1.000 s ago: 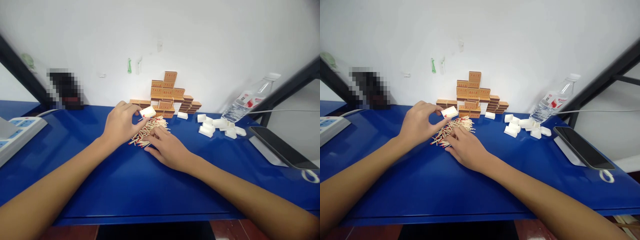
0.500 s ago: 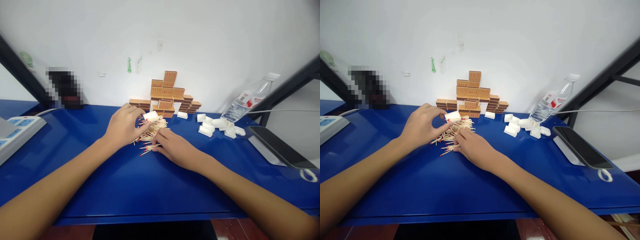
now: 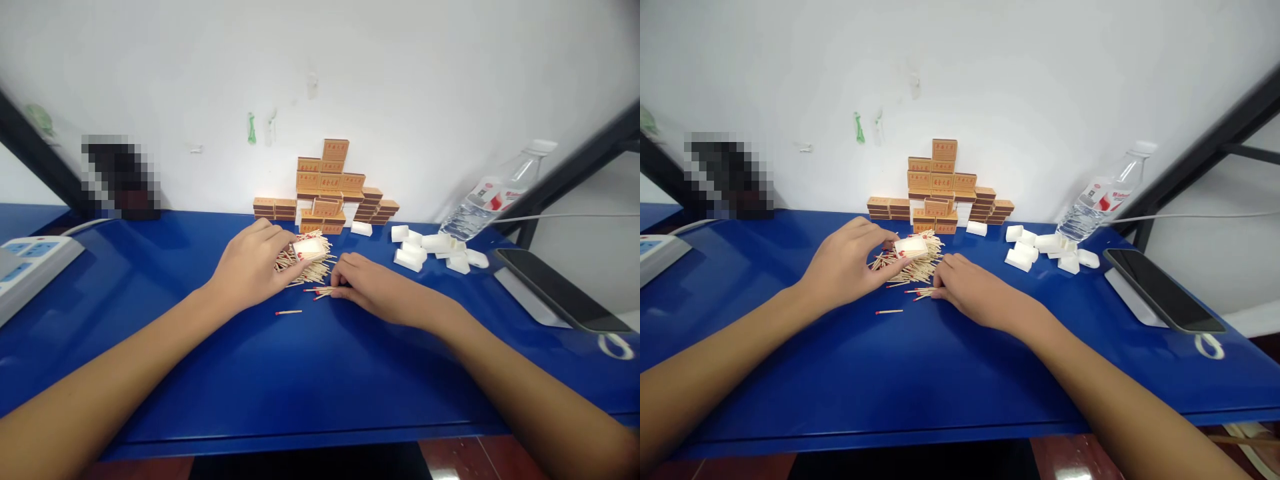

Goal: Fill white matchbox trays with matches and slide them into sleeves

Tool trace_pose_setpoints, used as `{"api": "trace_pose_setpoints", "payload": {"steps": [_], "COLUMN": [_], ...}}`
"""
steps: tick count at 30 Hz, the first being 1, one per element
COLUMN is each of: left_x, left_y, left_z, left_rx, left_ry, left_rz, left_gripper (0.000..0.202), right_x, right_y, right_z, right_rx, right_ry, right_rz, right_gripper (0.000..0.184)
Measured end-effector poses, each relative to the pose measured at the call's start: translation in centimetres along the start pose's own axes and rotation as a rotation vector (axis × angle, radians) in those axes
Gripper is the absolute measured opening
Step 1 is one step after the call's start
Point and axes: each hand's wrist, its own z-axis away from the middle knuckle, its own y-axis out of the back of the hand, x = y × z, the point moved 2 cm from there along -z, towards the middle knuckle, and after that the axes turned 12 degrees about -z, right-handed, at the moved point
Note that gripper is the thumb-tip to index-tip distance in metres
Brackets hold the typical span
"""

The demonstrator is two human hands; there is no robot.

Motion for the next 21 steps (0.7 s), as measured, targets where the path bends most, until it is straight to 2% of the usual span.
{"api": "trace_pose_setpoints", "payload": {"steps": [5,13,21], "left_x": [0.42,0.59,0.81], "left_y": [-0.22,-0.13,0.05], "left_z": [0.24,0.07,0.12], "left_rx": [-0.032,-0.053,-0.06], "left_ry": [-0.081,-0.087,-0.093], "left_rz": [0.033,0.059,0.065], "left_gripper": [0.034,0.035,0.03], "right_x": [0.86,0.45,0.56], "right_y": [1.19,0.79,1.17], "right_z": [0.2,0.29,0.58], "right_rx": [-0.025,-0.064,-0.064], "right_ry": [-0.023,-0.076,-0.051], "right_rz": [-0.085,-0.095,-0.089], "right_gripper": [0.017,0.02,0.022]}}
